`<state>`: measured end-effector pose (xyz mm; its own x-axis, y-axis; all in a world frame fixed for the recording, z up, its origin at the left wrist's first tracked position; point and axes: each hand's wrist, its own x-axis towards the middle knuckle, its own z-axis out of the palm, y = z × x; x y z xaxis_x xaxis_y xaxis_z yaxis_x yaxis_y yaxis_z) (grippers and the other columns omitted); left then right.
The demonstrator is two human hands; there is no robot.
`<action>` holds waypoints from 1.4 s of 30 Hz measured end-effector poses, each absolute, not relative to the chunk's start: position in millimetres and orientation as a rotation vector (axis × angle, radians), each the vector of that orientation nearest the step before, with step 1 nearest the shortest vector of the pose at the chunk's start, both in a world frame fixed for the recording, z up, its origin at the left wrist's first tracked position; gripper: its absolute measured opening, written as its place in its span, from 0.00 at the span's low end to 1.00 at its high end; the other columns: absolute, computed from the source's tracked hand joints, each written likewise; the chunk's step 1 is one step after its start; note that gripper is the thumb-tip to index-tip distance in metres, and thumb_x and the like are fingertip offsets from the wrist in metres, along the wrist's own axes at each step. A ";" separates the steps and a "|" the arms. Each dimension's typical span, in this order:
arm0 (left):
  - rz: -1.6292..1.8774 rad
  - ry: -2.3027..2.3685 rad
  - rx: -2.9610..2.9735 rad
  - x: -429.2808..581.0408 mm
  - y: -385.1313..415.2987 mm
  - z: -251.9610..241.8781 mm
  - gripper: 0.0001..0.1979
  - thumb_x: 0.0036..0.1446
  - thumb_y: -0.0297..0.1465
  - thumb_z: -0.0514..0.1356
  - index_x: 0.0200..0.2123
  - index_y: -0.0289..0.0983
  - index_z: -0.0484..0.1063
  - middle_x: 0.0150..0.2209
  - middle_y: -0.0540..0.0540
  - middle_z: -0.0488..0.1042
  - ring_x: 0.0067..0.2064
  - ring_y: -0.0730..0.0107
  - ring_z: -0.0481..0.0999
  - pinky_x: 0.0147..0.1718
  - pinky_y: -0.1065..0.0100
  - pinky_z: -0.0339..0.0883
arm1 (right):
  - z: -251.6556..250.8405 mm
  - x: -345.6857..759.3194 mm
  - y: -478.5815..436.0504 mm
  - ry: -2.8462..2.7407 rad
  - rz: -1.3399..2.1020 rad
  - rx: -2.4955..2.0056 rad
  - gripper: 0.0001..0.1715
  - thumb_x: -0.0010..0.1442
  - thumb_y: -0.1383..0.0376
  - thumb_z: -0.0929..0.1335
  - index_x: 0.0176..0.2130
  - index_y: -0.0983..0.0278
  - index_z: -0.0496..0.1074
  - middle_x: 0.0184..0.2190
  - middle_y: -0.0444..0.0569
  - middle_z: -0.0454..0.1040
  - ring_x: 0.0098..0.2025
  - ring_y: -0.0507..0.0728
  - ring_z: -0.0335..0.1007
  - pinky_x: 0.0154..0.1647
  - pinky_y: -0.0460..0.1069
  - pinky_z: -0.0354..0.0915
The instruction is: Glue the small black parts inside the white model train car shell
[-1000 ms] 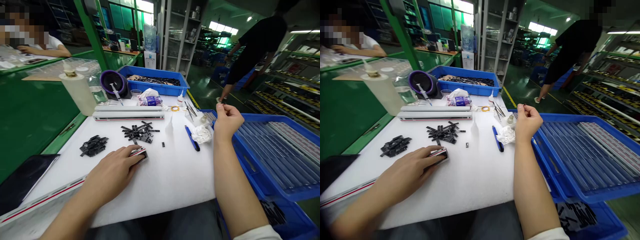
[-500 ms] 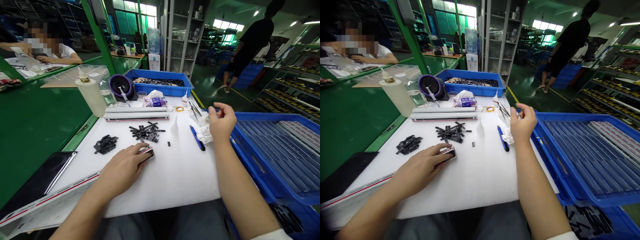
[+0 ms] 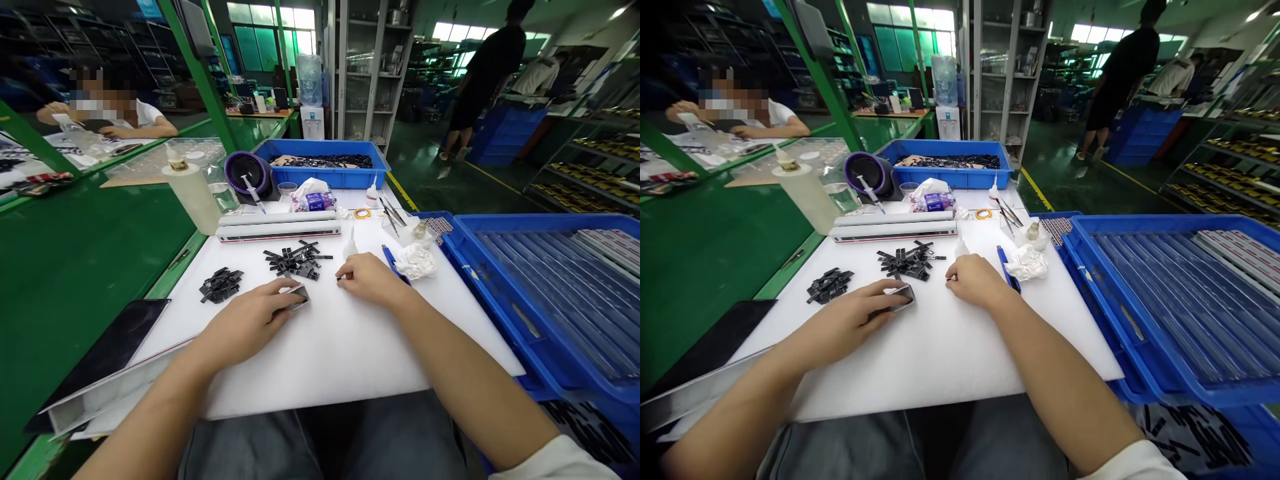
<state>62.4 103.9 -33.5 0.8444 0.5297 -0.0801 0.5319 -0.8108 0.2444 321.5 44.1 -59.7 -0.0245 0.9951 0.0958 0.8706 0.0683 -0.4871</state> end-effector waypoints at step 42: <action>0.664 0.213 3.137 150.1 23.3 -41.4 0.08 0.59 0.24 0.57 0.38 0.38 0.75 0.60 0.41 0.70 0.55 0.56 0.71 0.47 0.53 0.67 | -30.9 332.6 34.1 -0.775 1.259 -0.869 0.17 0.46 0.58 0.77 0.31 0.66 0.72 0.28 0.47 0.78 0.23 0.48 0.68 0.27 0.45 0.63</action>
<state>150.1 23.3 -41.4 0.9060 0.1147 0.4074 0.1442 -0.9886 -0.0424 332.6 34.1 -30.9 0.1497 0.9885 0.0217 -0.4645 0.0897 -0.8810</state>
